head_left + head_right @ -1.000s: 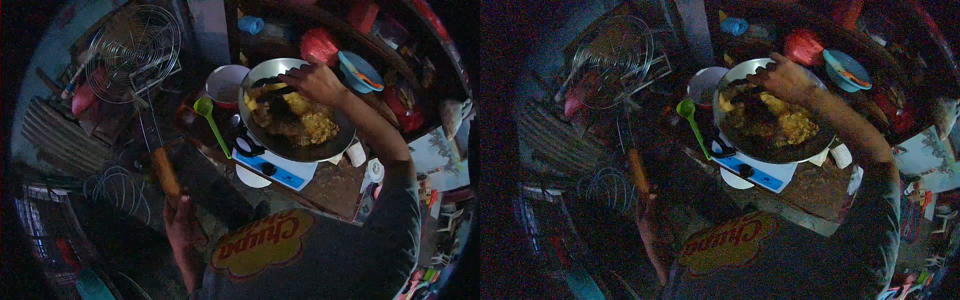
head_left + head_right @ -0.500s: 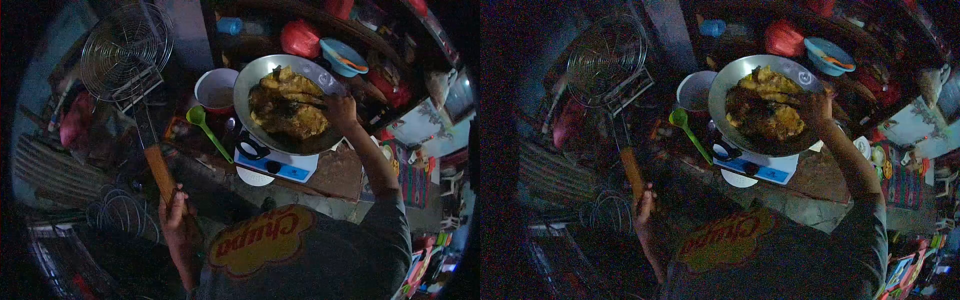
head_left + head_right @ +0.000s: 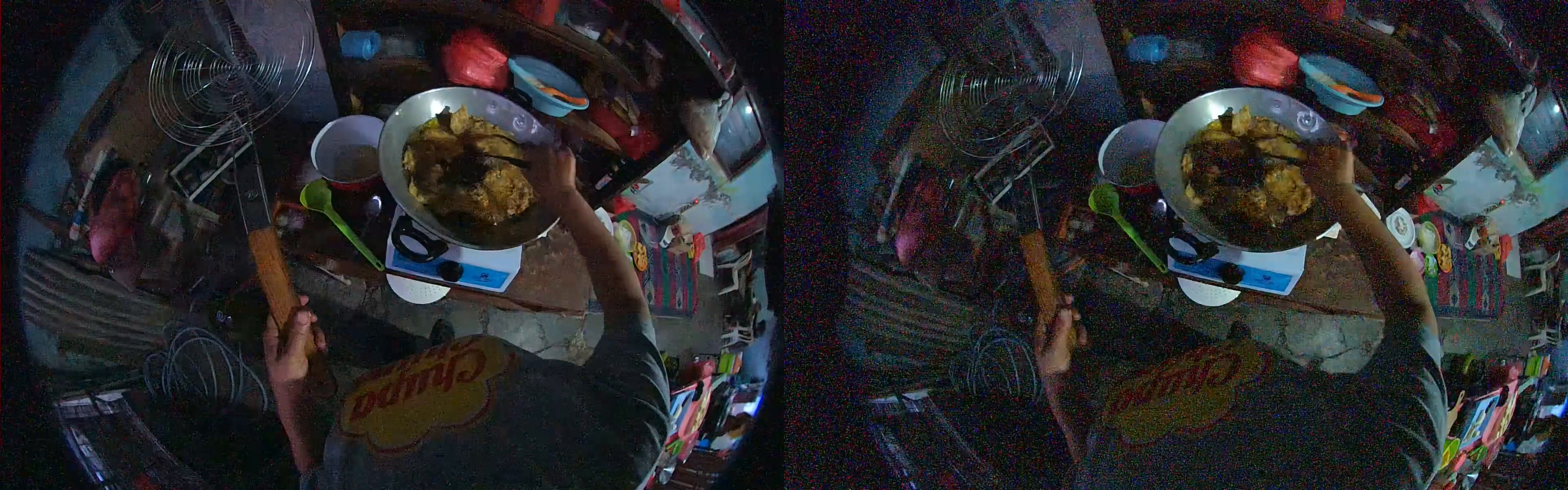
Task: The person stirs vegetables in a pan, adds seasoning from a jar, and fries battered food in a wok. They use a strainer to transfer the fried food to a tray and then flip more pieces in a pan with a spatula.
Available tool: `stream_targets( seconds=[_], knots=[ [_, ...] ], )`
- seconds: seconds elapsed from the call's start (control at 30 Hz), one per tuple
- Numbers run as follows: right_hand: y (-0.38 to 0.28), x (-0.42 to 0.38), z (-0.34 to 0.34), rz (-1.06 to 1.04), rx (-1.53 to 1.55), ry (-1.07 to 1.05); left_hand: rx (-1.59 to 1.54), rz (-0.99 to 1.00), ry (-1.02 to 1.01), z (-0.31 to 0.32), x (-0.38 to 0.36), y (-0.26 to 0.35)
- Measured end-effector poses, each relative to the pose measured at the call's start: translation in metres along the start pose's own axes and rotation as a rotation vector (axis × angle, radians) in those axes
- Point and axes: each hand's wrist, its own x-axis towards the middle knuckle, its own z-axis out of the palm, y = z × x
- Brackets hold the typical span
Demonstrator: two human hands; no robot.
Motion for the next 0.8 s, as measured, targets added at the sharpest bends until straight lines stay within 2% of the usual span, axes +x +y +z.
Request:
stream_targets(
  seconds=[0.07,0.1,0.13,0.2,0.23,0.3,0.4,0.47,0.5,0.63,0.7,0.8],
  knots=[
    [0.003,-0.003,-0.022,0.008,0.083,-0.087,0.014,-0.06,-0.027,-0.003,-0.001,0.004],
    [0.006,-0.002,-0.013,-0.079,0.052,-0.014,0.013,-0.061,-0.024,-0.004,0.0,0.004],
    [0.0,-0.003,-0.01,-0.081,0.052,-0.014,0.011,-0.055,-0.007,-0.005,0.001,0.003],
    [-0.016,-0.006,-0.009,-0.186,0.026,0.164,0.01,-0.048,0.007,-0.003,0.003,0.003],
    [-0.024,-0.003,-0.012,-0.183,0.082,-0.019,-0.01,-0.013,0.037,0.001,0.003,0.004],
    [-0.032,-0.001,0.015,-0.205,0.059,0.022,-0.03,0.023,0.071,0.002,0.004,0.003],
    [-0.036,0.0,0.017,-0.266,0.014,0.122,-0.028,0.078,0.026,-0.001,0.004,0.003],
    [-0.033,0.001,-0.008,-0.118,0.126,-0.172,-0.081,-0.061,0.06,0.001,0.0,0.009],
    [-0.029,0.004,-0.026,0.003,0.215,-0.351,-0.082,-0.063,0.062,0.001,-0.002,0.01],
    [0.004,0.006,-0.021,0.012,0.416,-0.259,-0.054,-0.063,0.085,0.002,-0.001,0.009],
    [0.02,0.01,-0.013,0.058,0.732,-0.563,-0.049,-0.074,0.091,0.005,0.0,0.009],
    [0.031,0.01,-0.01,0.012,0.651,-0.491,0.012,-0.052,0.116,0.009,0.003,0.006]
  ],
)
